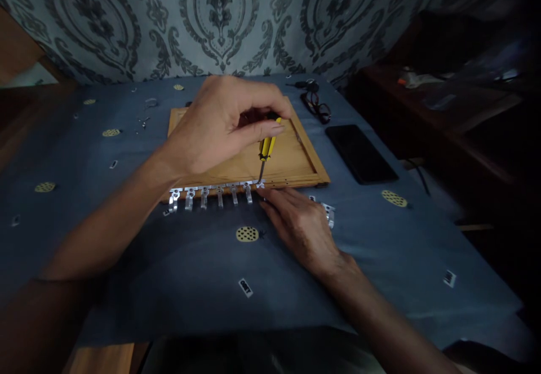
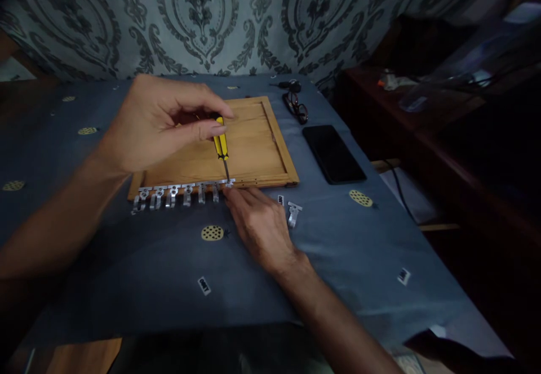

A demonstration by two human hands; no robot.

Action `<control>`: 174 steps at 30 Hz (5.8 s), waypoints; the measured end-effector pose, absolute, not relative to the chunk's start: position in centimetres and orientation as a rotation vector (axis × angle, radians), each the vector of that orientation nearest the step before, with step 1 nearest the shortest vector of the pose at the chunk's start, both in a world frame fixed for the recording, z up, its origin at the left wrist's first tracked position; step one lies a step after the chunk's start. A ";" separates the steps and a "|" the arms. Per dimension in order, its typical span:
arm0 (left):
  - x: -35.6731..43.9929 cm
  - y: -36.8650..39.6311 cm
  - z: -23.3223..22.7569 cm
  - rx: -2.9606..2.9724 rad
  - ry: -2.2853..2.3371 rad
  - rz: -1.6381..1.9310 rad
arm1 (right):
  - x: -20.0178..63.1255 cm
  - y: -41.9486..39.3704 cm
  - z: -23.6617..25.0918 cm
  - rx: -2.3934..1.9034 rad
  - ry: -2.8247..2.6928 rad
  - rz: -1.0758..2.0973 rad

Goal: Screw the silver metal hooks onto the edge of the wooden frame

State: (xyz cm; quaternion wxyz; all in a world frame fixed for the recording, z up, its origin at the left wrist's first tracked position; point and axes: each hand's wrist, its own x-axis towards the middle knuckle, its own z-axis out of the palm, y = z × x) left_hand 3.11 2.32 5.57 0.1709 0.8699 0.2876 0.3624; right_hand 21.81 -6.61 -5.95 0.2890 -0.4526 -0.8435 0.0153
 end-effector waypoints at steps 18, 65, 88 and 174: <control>3.5 1.8 5.3 2.582 0.885 1.043 | 21.4 -6.7 -6.4 -1.218 -2.110 0.028; 3.2 1.8 5.5 2.587 0.905 0.995 | 21.1 -6.7 -6.7 -1.217 -2.091 -0.009; 3.4 2.0 5.4 2.465 0.875 0.967 | 21.0 -6.7 -6.5 -1.199 -2.094 -0.009; 3.9 1.2 5.8 2.333 0.898 0.854 | 21.0 -6.7 -6.4 -1.218 -2.102 -0.004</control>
